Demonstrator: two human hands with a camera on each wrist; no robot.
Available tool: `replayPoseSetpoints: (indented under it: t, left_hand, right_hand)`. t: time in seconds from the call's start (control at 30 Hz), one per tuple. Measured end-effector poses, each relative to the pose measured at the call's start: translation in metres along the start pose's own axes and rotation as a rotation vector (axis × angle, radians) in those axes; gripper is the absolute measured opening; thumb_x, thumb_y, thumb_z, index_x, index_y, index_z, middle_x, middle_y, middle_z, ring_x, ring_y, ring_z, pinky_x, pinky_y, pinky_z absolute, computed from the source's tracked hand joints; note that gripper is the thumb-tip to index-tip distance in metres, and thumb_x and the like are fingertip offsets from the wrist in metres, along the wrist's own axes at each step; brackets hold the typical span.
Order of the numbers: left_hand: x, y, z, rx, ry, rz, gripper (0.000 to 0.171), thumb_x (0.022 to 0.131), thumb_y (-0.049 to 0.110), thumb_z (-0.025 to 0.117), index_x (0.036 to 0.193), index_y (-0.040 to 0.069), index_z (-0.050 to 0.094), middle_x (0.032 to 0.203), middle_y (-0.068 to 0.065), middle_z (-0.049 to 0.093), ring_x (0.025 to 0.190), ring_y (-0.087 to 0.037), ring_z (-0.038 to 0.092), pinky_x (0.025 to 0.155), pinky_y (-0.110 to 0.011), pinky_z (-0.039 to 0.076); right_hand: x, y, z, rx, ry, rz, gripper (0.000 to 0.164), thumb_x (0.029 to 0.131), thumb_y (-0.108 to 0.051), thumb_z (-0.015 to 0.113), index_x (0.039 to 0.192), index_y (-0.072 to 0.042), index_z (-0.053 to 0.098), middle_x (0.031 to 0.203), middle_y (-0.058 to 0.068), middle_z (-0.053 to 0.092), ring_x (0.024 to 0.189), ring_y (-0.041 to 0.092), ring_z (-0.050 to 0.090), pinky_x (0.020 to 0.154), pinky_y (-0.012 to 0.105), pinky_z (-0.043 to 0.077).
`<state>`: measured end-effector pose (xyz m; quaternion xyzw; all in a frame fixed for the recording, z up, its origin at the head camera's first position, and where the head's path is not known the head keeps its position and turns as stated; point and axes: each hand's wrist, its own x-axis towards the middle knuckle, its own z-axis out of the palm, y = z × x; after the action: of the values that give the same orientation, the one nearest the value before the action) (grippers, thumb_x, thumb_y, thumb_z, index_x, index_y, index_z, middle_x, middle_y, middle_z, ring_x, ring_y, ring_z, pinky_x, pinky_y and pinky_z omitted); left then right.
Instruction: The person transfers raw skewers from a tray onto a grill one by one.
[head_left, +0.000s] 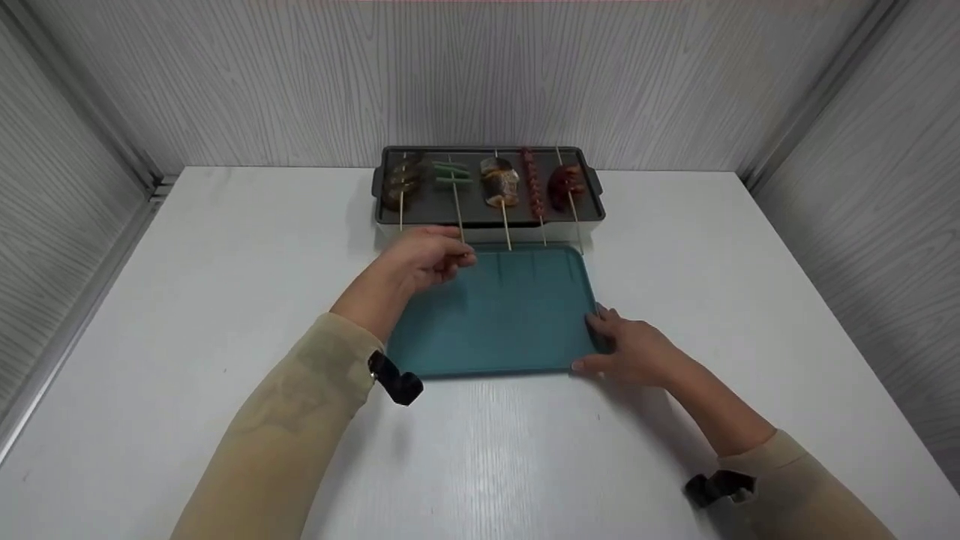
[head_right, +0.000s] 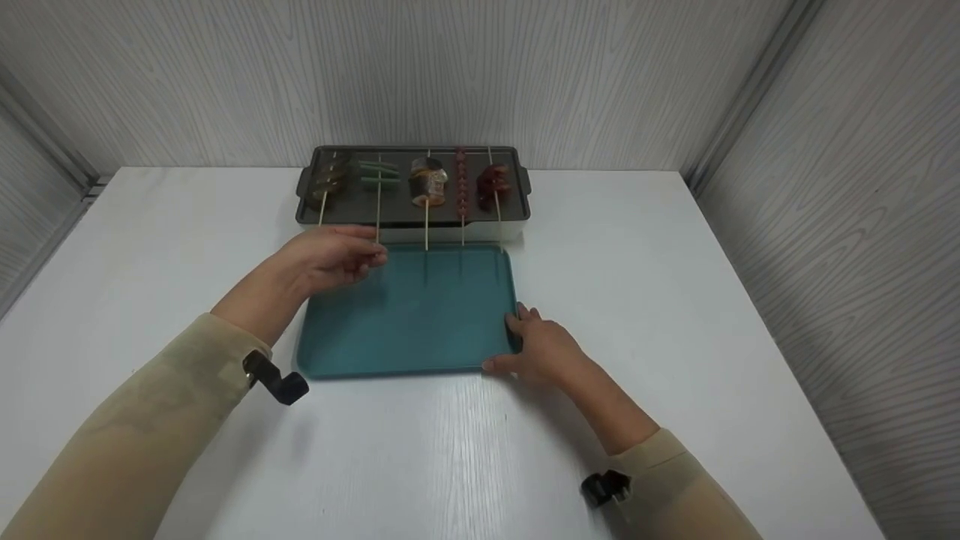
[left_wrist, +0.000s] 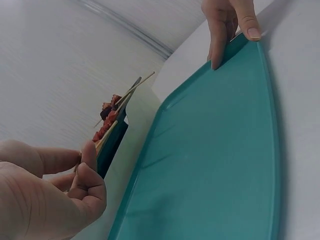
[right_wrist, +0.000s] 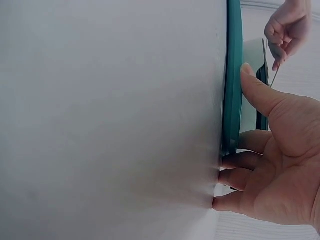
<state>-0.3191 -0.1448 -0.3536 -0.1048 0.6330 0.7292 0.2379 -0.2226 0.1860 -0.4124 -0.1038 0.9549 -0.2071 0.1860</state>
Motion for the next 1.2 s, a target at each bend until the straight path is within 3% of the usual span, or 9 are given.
replayPoseSetpoints:
  t: [0.27,0.47,0.73,0.87,0.93,1.1,1.2]
  left_hand:
    - [0.002,-0.002,0.001,-0.014,0.012,-0.001,0.061,0.104,0.000,0.065,0.161,0.007,0.045,0.137,-0.023,0.066,0.081,-0.014,0.068,0.068,-0.025,0.048]
    - [0.003,-0.003,-0.001,-0.012,0.003,-0.017,0.062,0.105,0.003,0.064,0.163,0.010,0.042,0.129,-0.016,0.069,0.086,-0.014,0.070,0.074,-0.026,0.051]
    - [-0.001,-0.009,-0.004,0.028,-0.009,-0.070,0.055,0.106,0.011,0.067,0.157,0.004,0.047,0.146,-0.019,0.061,0.112,-0.023,0.070,0.102,-0.036,0.054]
    - [-0.015,-0.014,-0.006,0.136,-0.017,-0.026,0.067,0.105,0.016,0.069,0.162,0.002,0.039,0.151,-0.019,0.058,0.129,-0.026,0.065,0.112,-0.041,0.049]
    - [-0.025,-0.018,-0.007,0.243,-0.017,0.017,0.069,0.105,0.020,0.070,0.163,0.002,0.037,0.153,-0.018,0.057,0.134,-0.027,0.062,0.114,-0.042,0.048]
    - [-0.050,-0.030,-0.017,0.585,0.029,0.194,0.070,0.106,0.032,0.067,0.163,0.002,0.040,0.157,-0.021,0.051,0.143,-0.033,0.053,0.116,-0.046,0.047]
    - [-0.060,-0.038,-0.027,0.733,0.076,0.305,0.073,0.105,0.037,0.067,0.162,0.000,0.040,0.155,-0.025,0.052,0.144,-0.037,0.051,0.115,-0.051,0.046]
  right_hand:
    - [-0.001,0.001,-0.001,0.006,-0.006,-0.004,0.099,0.095,-0.055,0.076,0.165,-0.001,0.031,0.171,0.028,0.018,0.158,0.046,0.021,0.124,0.062,0.029]
    - [0.002,0.003,-0.003,0.018,-0.012,0.004,0.100,0.095,-0.054,0.077,0.165,-0.002,0.030,0.172,0.027,0.017,0.158,0.045,0.019,0.125,0.062,0.027]
    - [0.008,0.008,-0.004,0.025,-0.018,0.015,0.101,0.094,-0.056,0.077,0.166,-0.003,0.030,0.173,0.026,0.016,0.159,0.045,0.018,0.125,0.062,0.027]
    - [0.011,0.011,-0.006,0.023,-0.016,0.008,0.101,0.094,-0.058,0.076,0.166,-0.004,0.030,0.174,0.024,0.016,0.159,0.044,0.018,0.125,0.061,0.027]
    - [0.013,0.013,-0.008,0.026,-0.011,-0.008,0.101,0.095,-0.059,0.075,0.166,-0.004,0.030,0.174,0.023,0.015,0.159,0.044,0.018,0.125,0.061,0.027]
    - [0.016,0.018,-0.011,0.065,0.051,-0.062,0.098,0.098,-0.061,0.069,0.167,-0.004,0.030,0.174,0.021,0.019,0.158,0.043,0.023,0.125,0.061,0.028]
    - [0.016,0.019,-0.012,0.066,0.122,-0.088,0.095,0.100,-0.062,0.065,0.167,-0.004,0.030,0.173,0.021,0.023,0.157,0.043,0.026,0.124,0.063,0.030]
